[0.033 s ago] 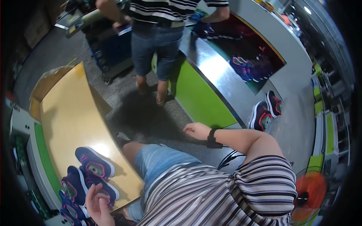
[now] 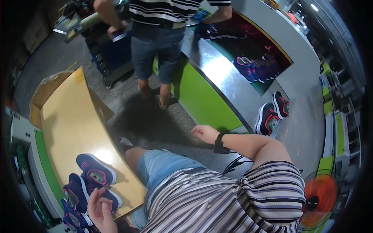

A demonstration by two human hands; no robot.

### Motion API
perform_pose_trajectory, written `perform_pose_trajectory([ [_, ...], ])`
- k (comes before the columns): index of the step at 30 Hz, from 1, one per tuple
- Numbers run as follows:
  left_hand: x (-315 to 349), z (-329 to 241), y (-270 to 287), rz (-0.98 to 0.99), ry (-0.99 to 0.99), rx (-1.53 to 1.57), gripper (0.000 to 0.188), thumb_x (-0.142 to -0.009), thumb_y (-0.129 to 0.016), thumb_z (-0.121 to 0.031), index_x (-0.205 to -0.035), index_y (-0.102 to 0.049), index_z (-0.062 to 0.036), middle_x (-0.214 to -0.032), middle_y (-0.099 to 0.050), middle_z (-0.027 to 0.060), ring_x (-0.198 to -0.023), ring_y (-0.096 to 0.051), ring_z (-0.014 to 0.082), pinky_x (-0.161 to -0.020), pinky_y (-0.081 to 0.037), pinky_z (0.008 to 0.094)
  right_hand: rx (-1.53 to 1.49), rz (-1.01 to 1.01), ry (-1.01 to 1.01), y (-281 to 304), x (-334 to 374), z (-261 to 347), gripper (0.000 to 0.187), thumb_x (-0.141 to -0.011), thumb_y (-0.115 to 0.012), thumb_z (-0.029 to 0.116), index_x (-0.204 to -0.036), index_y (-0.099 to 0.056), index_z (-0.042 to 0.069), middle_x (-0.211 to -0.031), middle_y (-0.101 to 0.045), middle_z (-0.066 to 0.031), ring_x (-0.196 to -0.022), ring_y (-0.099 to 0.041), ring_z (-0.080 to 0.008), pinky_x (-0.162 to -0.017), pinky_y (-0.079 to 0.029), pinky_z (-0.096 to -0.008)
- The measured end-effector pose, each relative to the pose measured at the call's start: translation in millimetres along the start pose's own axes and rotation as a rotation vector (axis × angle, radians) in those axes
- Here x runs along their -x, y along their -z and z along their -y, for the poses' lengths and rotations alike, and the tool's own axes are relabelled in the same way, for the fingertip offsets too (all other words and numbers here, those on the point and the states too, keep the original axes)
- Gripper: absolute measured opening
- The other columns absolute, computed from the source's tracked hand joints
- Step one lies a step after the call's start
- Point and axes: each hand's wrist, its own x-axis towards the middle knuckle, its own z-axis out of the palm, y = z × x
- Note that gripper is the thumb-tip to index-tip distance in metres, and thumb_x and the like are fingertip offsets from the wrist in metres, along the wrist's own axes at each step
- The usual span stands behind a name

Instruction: The recorder is organizing and inspecting pairs of shoes at a manufacturing or warehouse station.

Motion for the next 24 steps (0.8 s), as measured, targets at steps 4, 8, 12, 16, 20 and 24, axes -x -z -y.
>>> perform_pose_trajectory([
  [4,-18,-23,-32,0.068,-0.024,-0.032,0.040,-0.100,-0.052,-0.003,-0.139,-0.049,0.0029,-0.129,-0.061,0.0164,-0.102,-0.060,0.0171,-0.088,-0.049,0.0278,-0.069,-0.571,-0.107,66,-4,-54,0.014,-0.094,-0.056,0.015,-0.097,-0.062,0.003,-0.094,-0.067,-0.0181,-0.088,-0.065,-0.0357,-0.077,-0.051,-0.0409],
  [8,-29,-28,-46,0.088,0.013,-0.077,0.037,-0.101,-0.053,-0.003,-0.138,-0.051,0.0031,-0.135,-0.058,0.0167,-0.117,-0.058,0.0215,-0.099,-0.046,0.0308,0.033,-1.181,-0.269,175,-28,-150,0.022,-0.096,-0.056,0.019,-0.098,-0.063,-0.002,-0.096,-0.067,-0.0233,-0.093,-0.064,-0.0385,-0.080,-0.049,-0.0446],
  [12,-40,-27,-57,0.067,0.111,-0.153,0.036,-0.100,-0.054,-0.003,-0.136,-0.052,0.0029,-0.132,-0.059,0.0160,-0.115,-0.058,0.0202,-0.096,-0.046,0.0285,0.041,-1.340,-0.670,268,-17,-277,0.031,-0.089,-0.061,0.028,-0.097,-0.071,0.000,-0.097,-0.071,-0.0235,-0.096,-0.068,-0.0385,-0.086,-0.051,-0.0448],
  [16,-44,-23,-65,0.003,0.201,-0.158,0.038,-0.098,-0.057,-0.002,-0.136,-0.053,0.0028,-0.128,-0.061,0.0139,-0.110,-0.059,0.0182,-0.091,-0.046,0.0268,0.005,-1.151,-0.927,294,-33,-322,0.044,-0.089,-0.057,0.033,-0.106,-0.070,-0.005,-0.107,-0.068,-0.0286,-0.107,-0.064,-0.0425,-0.093,-0.049,-0.0482],
  [20,-22,-33,-76,-0.112,0.208,-0.246,0.035,-0.099,-0.053,0.000,-0.134,-0.055,0.0017,-0.124,-0.064,0.0116,-0.105,-0.061,0.0154,-0.088,-0.046,0.0238,-0.344,-0.978,-0.937,277,-115,-320,0.061,-0.093,-0.058,0.048,-0.106,-0.067,-0.011,-0.109,-0.069,-0.0278,-0.110,-0.065,-0.0376,-0.093,-0.049,-0.0429],
  [24,-51,20,-37,0.027,0.225,-0.210,0.046,-0.096,-0.059,-0.008,-0.138,-0.047,0.0053,-0.128,-0.058,0.0200,-0.106,-0.060,0.0224,-0.088,-0.049,0.0305,-0.025,-0.912,-0.986,339,-98,-437,0.083,-0.091,-0.044,0.070,-0.121,-0.065,-0.004,-0.103,-0.070,-0.0194,-0.095,-0.068,-0.0294,-0.081,-0.052,-0.0467],
])
